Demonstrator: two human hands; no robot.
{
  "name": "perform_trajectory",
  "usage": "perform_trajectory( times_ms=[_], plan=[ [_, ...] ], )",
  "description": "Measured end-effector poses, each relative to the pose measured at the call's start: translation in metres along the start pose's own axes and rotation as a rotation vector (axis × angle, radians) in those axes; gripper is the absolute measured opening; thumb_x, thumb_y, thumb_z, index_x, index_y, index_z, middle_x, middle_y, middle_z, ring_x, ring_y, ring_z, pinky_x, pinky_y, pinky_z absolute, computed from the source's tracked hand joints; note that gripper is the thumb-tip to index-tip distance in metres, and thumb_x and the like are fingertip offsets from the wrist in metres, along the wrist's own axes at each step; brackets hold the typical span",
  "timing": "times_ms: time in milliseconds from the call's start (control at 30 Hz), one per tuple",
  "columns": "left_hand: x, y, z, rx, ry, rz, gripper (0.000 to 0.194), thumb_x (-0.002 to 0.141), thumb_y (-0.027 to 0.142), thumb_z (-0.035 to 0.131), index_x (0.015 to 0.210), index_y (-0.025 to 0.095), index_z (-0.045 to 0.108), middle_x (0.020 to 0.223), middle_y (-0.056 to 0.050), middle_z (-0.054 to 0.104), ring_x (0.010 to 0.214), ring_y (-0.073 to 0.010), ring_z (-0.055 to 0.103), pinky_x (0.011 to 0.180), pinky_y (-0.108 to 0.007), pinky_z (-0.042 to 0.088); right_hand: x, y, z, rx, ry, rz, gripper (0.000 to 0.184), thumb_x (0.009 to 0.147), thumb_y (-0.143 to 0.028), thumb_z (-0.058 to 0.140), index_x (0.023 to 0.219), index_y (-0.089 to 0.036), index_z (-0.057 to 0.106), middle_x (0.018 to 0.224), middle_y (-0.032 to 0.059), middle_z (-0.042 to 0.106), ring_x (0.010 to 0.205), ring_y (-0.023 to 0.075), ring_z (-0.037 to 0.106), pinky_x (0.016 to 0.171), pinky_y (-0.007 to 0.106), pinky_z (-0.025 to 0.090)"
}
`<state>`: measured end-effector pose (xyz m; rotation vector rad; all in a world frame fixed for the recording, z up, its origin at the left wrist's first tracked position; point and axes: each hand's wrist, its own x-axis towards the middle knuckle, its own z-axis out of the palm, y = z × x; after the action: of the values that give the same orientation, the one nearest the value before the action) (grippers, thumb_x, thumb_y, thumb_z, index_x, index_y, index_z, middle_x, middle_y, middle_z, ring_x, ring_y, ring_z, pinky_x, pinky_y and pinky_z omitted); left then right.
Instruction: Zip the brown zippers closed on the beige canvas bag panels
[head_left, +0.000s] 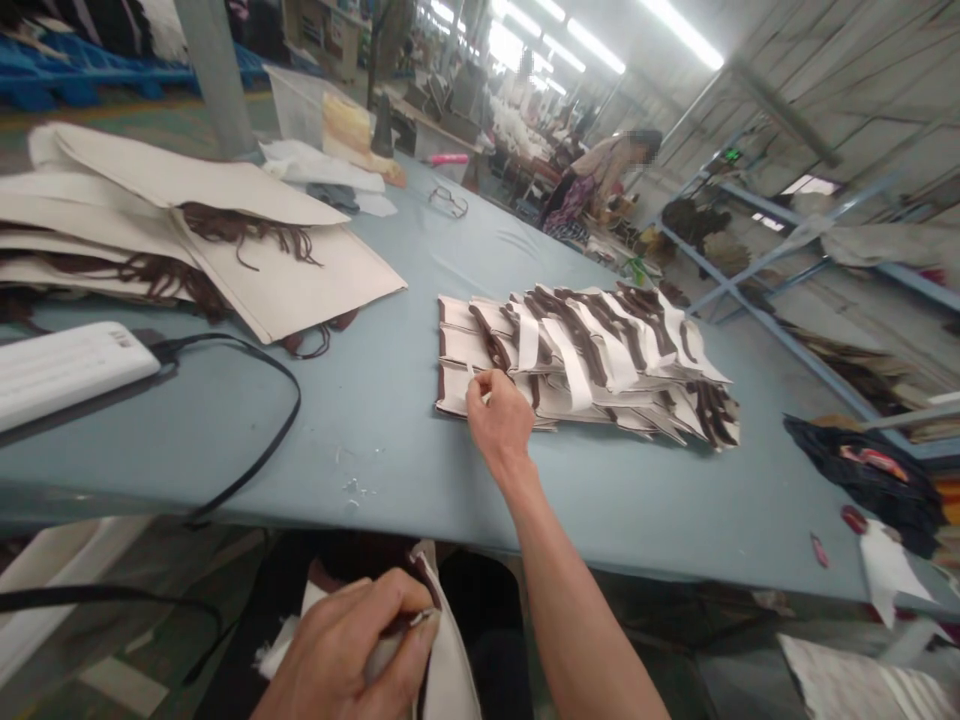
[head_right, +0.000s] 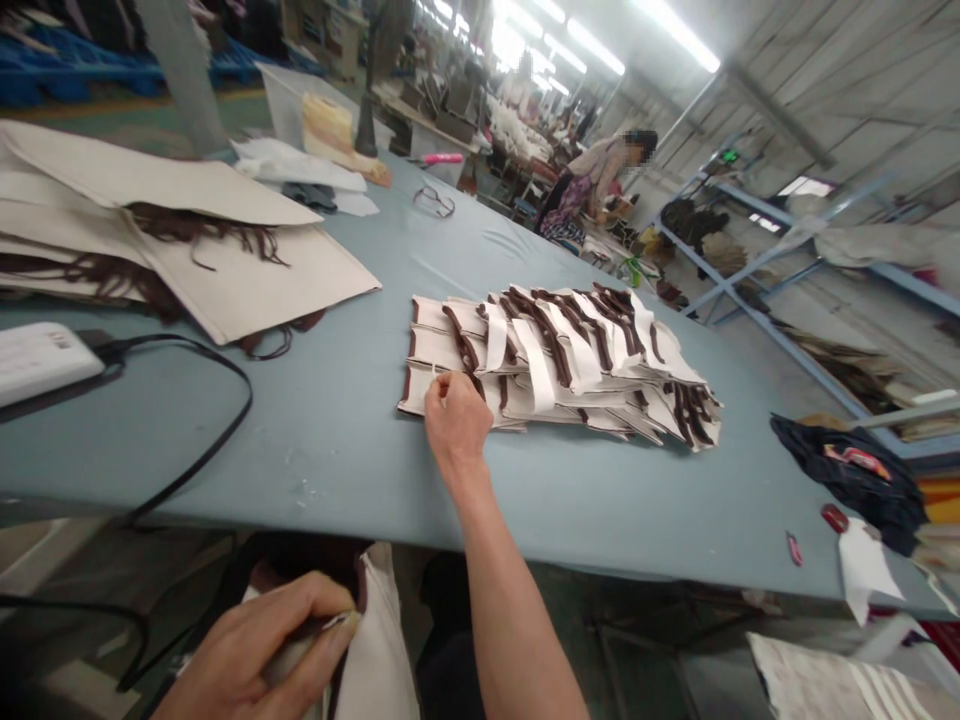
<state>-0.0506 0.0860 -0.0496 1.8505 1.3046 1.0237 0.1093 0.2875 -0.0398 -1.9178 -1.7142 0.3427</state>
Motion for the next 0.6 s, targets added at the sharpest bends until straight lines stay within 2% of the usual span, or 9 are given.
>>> perform_trajectory(
  times_ms=[67, 167, 233, 300, 367, 467, 600],
  plan=[
    [0.003, 0.005, -0.002, -0.096, -0.033, -0.093, 0.019, 0.102, 0.028, 0.053, 0.086, 0.027, 0.063, 0.069, 0.006, 0.072, 0.061, -0.0135, 0.07, 0.061, -0.021, 0.054, -0.012, 0.003, -0.013, 0.166, -0.038, -0.05, 0.017, 0.096, -0.029, 0.054, 0.097, -0.02, 0.069, 0.104, 0.0073, 0.077, 0.092, 0.0201, 0.068, 0.092, 0.034, 0.049],
    [0.005, 0.014, -0.004, -0.202, -0.053, -0.205, 0.019, 0.101, 0.031, 0.051, 0.087, 0.025, 0.063, 0.066, 0.005, 0.067, 0.059, -0.0143, 0.066, 0.057, -0.022, 0.05, -0.037, 0.011, -0.036, 0.428, -0.156, -0.069, 0.024, 0.091, -0.045, 0.055, 0.088, -0.021, 0.062, 0.091, 0.0058, 0.076, 0.076, 0.0175, 0.066, 0.069, 0.029, 0.054],
    [0.004, 0.019, -0.003, -0.242, -0.047, -0.255, 0.02, 0.098, 0.033, 0.053, 0.084, 0.024, 0.064, 0.063, 0.005, 0.062, 0.058, -0.0142, 0.062, 0.056, -0.022, 0.047, -0.058, 0.017, -0.053, 0.563, -0.234, -0.056, 0.031, 0.088, -0.054, 0.054, 0.083, -0.023, 0.057, 0.085, 0.0062, 0.076, 0.062, 0.0155, 0.06, 0.052, 0.027, 0.05],
    [0.001, 0.022, -0.002, -0.286, -0.048, -0.281, 0.02, 0.095, 0.034, 0.054, 0.083, 0.023, 0.064, 0.064, 0.004, 0.059, 0.059, -0.0138, 0.058, 0.057, -0.022, 0.045, -0.081, 0.023, -0.07, 0.697, -0.298, -0.031, 0.035, 0.086, -0.058, 0.057, 0.079, -0.024, 0.053, 0.083, 0.0062, 0.078, 0.049, 0.0119, 0.051, 0.043, 0.025, 0.043],
    [-0.004, 0.025, 0.0, -0.328, -0.064, -0.29, 0.019, 0.094, 0.035, 0.056, 0.083, 0.022, 0.065, 0.066, 0.004, 0.057, 0.06, -0.0138, 0.055, 0.058, -0.022, 0.043, -0.105, 0.029, -0.087, 0.882, -0.38, 0.003, 0.037, 0.085, -0.057, 0.066, 0.077, -0.024, 0.052, 0.078, 0.0042, 0.078, 0.044, 0.009, 0.045, 0.042, 0.023, 0.04],
    [-0.009, 0.033, 0.002, -0.372, -0.073, -0.27, 0.021, 0.092, 0.039, 0.059, 0.083, 0.022, 0.067, 0.067, 0.004, 0.053, 0.06, -0.014, 0.052, 0.057, -0.023, 0.041, -0.138, 0.035, -0.107, 1.143, -0.521, 0.053, 0.041, 0.083, -0.056, 0.079, 0.08, -0.022, 0.056, 0.068, 0.0008, 0.074, 0.046, 0.0084, 0.048, 0.046, 0.02, 0.04],
    [-0.013, 0.055, 0.003, -0.395, -0.1, -0.252, 0.029, 0.091, 0.046, 0.061, 0.08, 0.021, 0.07, 0.064, 0.004, 0.049, 0.057, -0.0137, 0.046, 0.055, -0.023, 0.036, -0.173, 0.038, -0.125, 1.248, -0.635, 0.062, 0.041, 0.084, -0.057, 0.08, 0.084, -0.022, 0.058, 0.06, -0.003, 0.067, 0.045, 0.0092, 0.049, 0.045, 0.02, 0.038]
  ],
)
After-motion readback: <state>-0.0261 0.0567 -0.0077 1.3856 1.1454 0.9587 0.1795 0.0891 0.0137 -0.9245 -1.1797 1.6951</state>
